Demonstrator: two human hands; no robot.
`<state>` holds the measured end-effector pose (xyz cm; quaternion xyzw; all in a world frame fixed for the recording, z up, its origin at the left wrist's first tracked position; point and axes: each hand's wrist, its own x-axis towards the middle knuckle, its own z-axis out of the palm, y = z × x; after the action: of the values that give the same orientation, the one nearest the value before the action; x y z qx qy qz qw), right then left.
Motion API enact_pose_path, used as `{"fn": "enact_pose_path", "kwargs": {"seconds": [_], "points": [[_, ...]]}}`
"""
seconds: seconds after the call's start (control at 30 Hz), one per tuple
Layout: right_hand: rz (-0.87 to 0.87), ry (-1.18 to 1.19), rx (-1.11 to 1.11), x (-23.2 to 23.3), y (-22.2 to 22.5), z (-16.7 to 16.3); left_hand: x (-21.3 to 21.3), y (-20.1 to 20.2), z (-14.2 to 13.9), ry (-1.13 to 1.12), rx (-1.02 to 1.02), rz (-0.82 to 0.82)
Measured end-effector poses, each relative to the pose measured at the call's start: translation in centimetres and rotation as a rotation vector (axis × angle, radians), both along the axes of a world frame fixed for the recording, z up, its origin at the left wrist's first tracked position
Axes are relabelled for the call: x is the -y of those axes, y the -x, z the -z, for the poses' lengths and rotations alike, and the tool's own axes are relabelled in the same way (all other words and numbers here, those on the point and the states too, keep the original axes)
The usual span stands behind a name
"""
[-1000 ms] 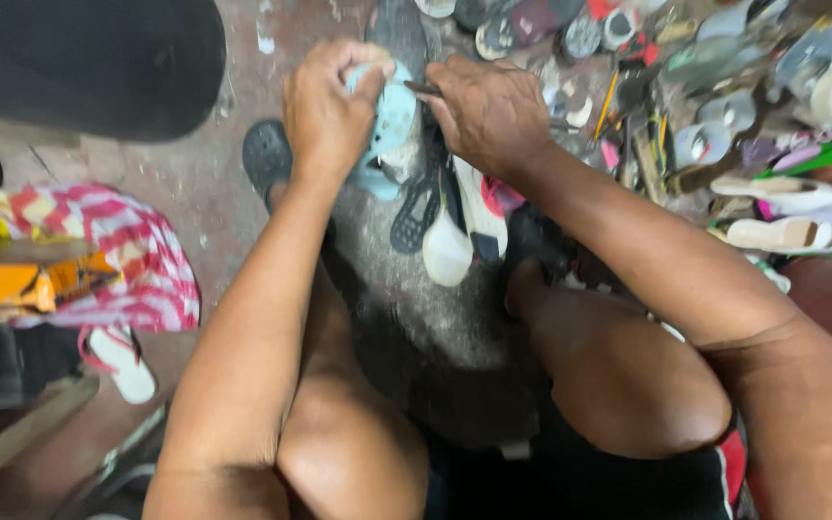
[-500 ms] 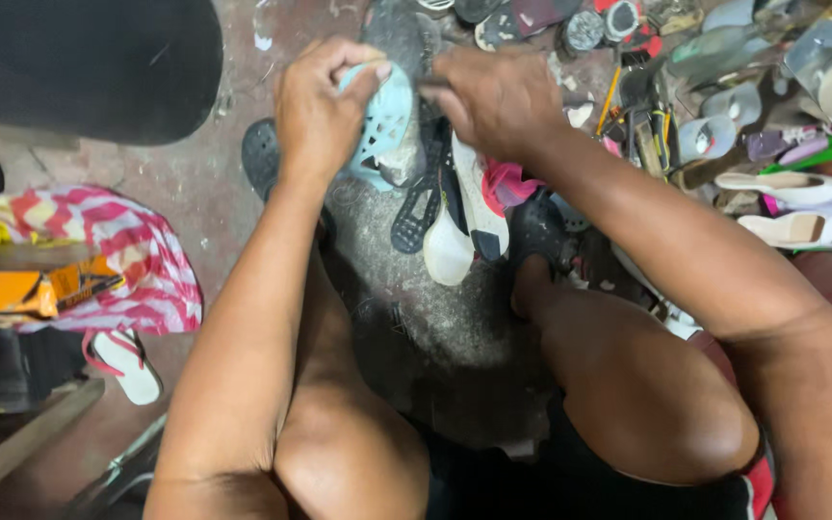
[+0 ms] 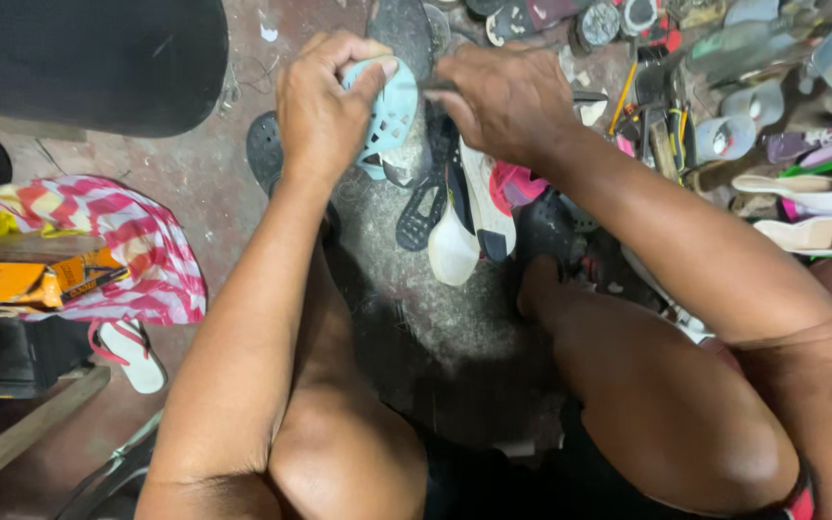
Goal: The person uses a knife to scrape and trim the sole of a light blue slipper. They repeatedly scrape the surface, remove small pieces of material, and occasionally wipe the sole with a cloth. The person also briefly handles a plastic bottle before continuing to scrape the slipper.
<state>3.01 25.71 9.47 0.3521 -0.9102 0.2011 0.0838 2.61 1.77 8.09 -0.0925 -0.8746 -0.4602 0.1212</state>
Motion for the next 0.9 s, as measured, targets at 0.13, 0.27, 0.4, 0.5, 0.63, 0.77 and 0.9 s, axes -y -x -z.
{"fn": "enact_pose_path", "kwargs": {"seconds": [0.13,0.27,0.4,0.5,0.63,0.77,0.9], "points": [[-0.003,0.113,0.107,0.2,-0.2,0.3,0.0,-0.4,0.1,-0.059,0.074,0.018],[-0.024,0.044,-0.02,0.0,-0.4,0.4,0.0,-0.4,-0.1,-0.005,0.004,0.009],[-0.001,0.098,0.002,-0.2,-0.4,0.2,-0.1,-0.5,-0.5,-0.057,0.016,0.072],[-0.042,0.046,0.055,0.1,-0.5,0.1,-0.2,-0.6,-0.6,-0.031,0.038,0.01],[0.055,0.064,0.041,0.4,-0.8,-0.1,-0.3,-0.5,-0.4,-0.02,-0.04,0.064],[-0.019,0.119,0.085,0.2,-1.3,-0.4,0.0,-0.2,-0.7,-0.076,0.113,0.024],[0.119,0.142,0.181,-1.0,-1.0,-0.7,0.3,-0.1,-1.2,-0.193,0.391,0.107]]}}
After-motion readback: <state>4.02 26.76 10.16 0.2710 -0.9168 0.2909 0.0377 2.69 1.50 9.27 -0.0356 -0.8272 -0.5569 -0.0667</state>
